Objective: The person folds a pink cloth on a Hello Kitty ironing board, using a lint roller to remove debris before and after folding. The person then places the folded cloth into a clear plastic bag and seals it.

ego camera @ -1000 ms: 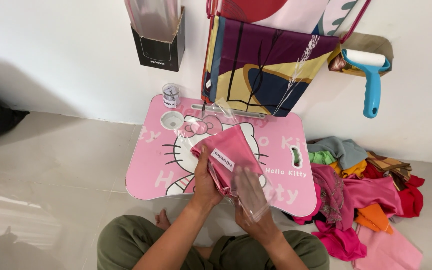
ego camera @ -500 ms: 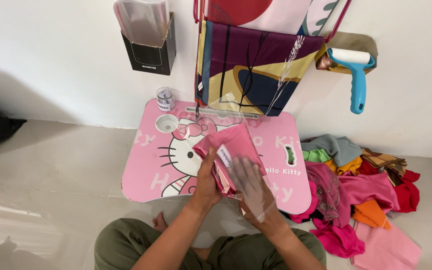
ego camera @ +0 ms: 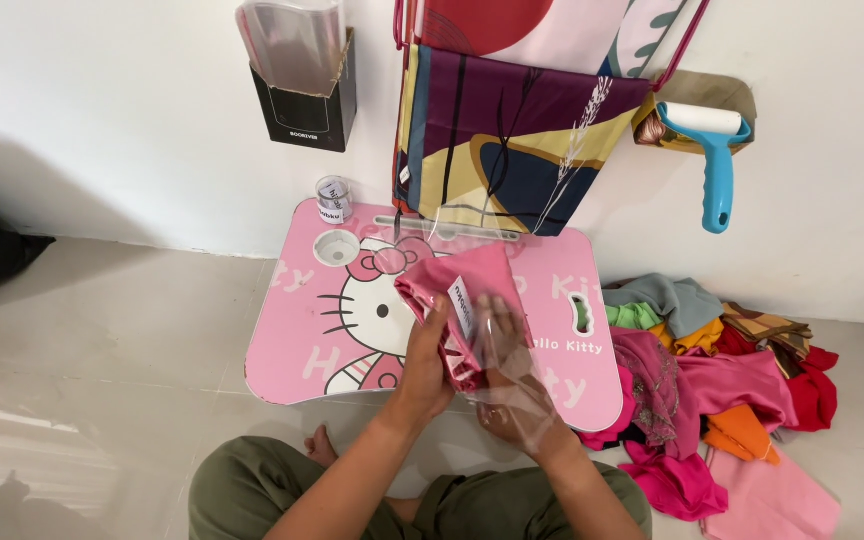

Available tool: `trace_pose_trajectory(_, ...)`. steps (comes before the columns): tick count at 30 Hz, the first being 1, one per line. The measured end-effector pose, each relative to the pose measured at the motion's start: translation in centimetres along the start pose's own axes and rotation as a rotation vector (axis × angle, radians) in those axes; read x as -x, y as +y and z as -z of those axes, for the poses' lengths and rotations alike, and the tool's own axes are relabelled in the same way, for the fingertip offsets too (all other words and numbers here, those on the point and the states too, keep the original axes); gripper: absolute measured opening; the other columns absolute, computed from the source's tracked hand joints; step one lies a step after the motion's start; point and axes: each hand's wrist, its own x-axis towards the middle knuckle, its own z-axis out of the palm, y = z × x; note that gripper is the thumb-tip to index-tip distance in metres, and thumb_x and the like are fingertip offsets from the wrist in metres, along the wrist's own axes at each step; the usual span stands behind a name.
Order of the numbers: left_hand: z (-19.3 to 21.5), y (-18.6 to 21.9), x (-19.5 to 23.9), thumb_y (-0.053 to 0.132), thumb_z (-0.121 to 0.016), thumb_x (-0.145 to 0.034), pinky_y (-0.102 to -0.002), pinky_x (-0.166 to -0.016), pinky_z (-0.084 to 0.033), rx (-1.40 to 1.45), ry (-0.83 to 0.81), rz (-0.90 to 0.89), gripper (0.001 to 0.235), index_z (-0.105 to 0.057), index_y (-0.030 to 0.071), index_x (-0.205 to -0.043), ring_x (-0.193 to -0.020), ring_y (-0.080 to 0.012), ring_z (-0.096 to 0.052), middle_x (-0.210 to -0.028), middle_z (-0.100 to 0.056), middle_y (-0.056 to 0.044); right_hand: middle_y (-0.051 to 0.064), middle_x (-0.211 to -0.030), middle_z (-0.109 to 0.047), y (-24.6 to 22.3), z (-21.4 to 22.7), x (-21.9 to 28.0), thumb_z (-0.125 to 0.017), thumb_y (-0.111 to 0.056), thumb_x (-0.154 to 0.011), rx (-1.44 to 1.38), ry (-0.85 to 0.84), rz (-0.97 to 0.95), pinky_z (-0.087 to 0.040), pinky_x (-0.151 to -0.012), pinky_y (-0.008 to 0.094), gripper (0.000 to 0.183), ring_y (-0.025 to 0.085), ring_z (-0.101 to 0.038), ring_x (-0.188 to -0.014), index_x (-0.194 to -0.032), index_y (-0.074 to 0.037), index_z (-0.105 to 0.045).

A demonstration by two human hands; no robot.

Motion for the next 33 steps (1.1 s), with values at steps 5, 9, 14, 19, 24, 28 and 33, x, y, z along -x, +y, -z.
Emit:
trace_pose_trajectory(5, -0.8, 1.6, 0.5, 0.049, -0.053, -0.101, -0.038, -0.087, -0.059, -0.008, 0.040, 0.176, 0.046, -0.066, 0.008, -0.115, -0.098, -0.0225, -0.072, -0.103, -0.073, -0.007, 0.013, -0.173, -0.009, -0.1, -0.1, 0.8, -0.042, -0.036, -0.107, 0.185, -0.095, 0.042, -0.009, -0.131, 0.066, 0.067, 0.045, -0.007, -0.161, -0.165, -0.018, -0.014)
trace_pose_trajectory(9, -0.6, 1.7, 0.5, 0.055, -0.056, -0.098, -0.031, -0.062, -0.058, -0.027, 0.015, 0.201, 0.045, -0.065, 0.010, -0.103, -0.071, -0.0169, -0.071, -0.079, -0.070, -0.002, 0.019, -0.172, -0.011, -0.9, 0.1, 0.4, -0.028, -0.024, -0.113, 0.641, -0.110, 0.073, -0.021, -0.130, 0.061, 0.061, 0.053, -0.021, -0.154, -0.166, -0.014, 0.001)
trace_pose_trajectory(14, -1.7, 3.3, 0.6, 0.049, -0.056, -0.098, -0.032, -0.070, -0.056, -0.086, 0.040, 0.214, 0.045, -0.064, 0.008, -0.116, -0.086, -0.0196, -0.070, -0.097, -0.071, -0.006, 0.025, -0.170, -0.012, 0.9, -1.8, 2.1, -0.045, -0.024, -0.098, 0.593, -0.177, 0.077, -0.024, -0.126, 0.064, 0.077, 0.055, -0.017, -0.154, -0.165, -0.012, -0.008)
trace_pose_trajectory(19, -4.7, 4.9, 1.5, 0.038, -0.058, -0.089, -0.045, -0.116, -0.047, -0.198, 0.145, 0.297, 0.062, -0.056, 0.002, -0.139, -0.139, -0.0287, -0.057, -0.140, -0.064, -0.016, 0.023, -0.171, -0.008, 0.9, -1.3, 1.8, -0.052, -0.009, -0.086, 0.533, -0.225, 0.014, -0.015, -0.128, 0.062, 0.087, 0.050, -0.007, -0.157, -0.165, -0.013, -0.016)
trace_pose_trajectory(24, -2.7, 3.6, 1.5, 0.049, -0.066, -0.085, -0.045, -0.122, -0.035, -0.357, -0.120, 0.106, 0.088, -0.033, 0.012, -0.158, -0.147, -0.0280, -0.044, -0.158, -0.048, -0.011, 0.022, -0.170, -0.017, 0.3, -0.7, 1.6, -0.045, 0.021, -0.073, 0.197, -0.049, -0.062, -0.012, -0.131, 0.061, 0.097, 0.045, -0.011, -0.160, -0.163, -0.010, -0.025)
trace_pose_trajectory(28, 1.6, 0.4, -0.5, 0.061, -0.059, -0.092, -0.028, -0.051, -0.048, -0.182, -0.205, 0.086, 0.052, -0.054, 0.013, -0.111, -0.052, -0.0113, -0.046, -0.066, -0.040, 0.005, -0.004, -0.173, -0.017, 2.2, -8.0, 4.1, -0.026, -0.050, -0.117, 0.746, 0.166, -0.396, -0.004, -0.129, 0.032, 0.061, 0.006, -0.009, -0.158, -0.167, -0.020, -0.009)
trace_pose_trajectory(33, 1.9, -0.4, -0.4, 0.067, -0.066, -0.083, -0.018, -0.050, -0.051, 0.016, -0.145, 0.259, 0.060, -0.061, 0.009, -0.092, -0.066, -0.0119, -0.069, -0.078, -0.068, -0.003, 0.031, -0.166, -0.016, -0.2, -3.1, 3.3, -0.050, -0.005, -0.089, 0.358, -0.179, -0.064, -0.006, -0.125, 0.071, 0.067, 0.056, -0.010, -0.153, -0.155, -0.010, -0.037)
